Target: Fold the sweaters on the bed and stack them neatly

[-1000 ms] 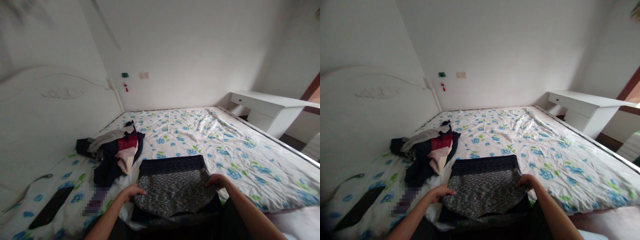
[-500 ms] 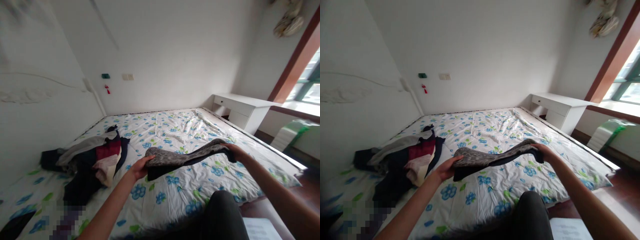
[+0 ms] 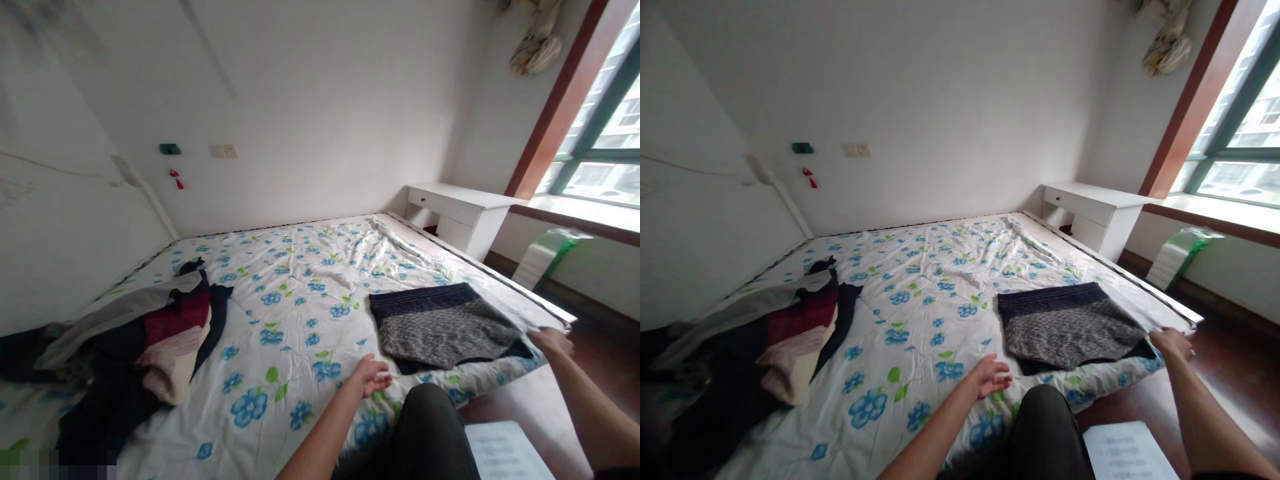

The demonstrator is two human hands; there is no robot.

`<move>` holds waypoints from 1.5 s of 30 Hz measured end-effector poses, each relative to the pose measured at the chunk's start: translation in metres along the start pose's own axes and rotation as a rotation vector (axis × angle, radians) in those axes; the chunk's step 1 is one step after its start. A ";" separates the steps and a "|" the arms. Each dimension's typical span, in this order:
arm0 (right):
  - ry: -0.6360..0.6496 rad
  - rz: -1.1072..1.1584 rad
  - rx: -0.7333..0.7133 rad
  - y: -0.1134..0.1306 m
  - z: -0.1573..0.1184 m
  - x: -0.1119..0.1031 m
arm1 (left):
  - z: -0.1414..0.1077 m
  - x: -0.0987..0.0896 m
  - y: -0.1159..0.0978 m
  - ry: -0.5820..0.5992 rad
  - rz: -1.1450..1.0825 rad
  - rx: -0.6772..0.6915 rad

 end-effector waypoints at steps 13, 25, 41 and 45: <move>0.427 -0.060 -0.458 0.146 -0.192 0.229 | -0.145 -0.276 -0.053 -0.526 0.608 0.106; 1.446 -0.470 -1.060 0.132 -0.596 0.400 | -0.343 -0.446 -0.149 -1.445 1.247 0.233; 1.378 -0.418 -0.979 0.138 -0.575 0.397 | -0.323 -0.458 -0.157 -1.502 0.850 0.060; 1.399 -0.436 -1.014 0.140 -0.575 0.395 | -0.309 -0.461 -0.156 -1.333 1.005 0.069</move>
Point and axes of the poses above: each hand's wrist, its own z-axis towards the middle knuckle, its own x-axis out of the palm, y = z × x, the point moved 7 cm from there along z, towards the middle knuckle, and after that the axes turned 4 degrees about y, right-handed, at the moved point
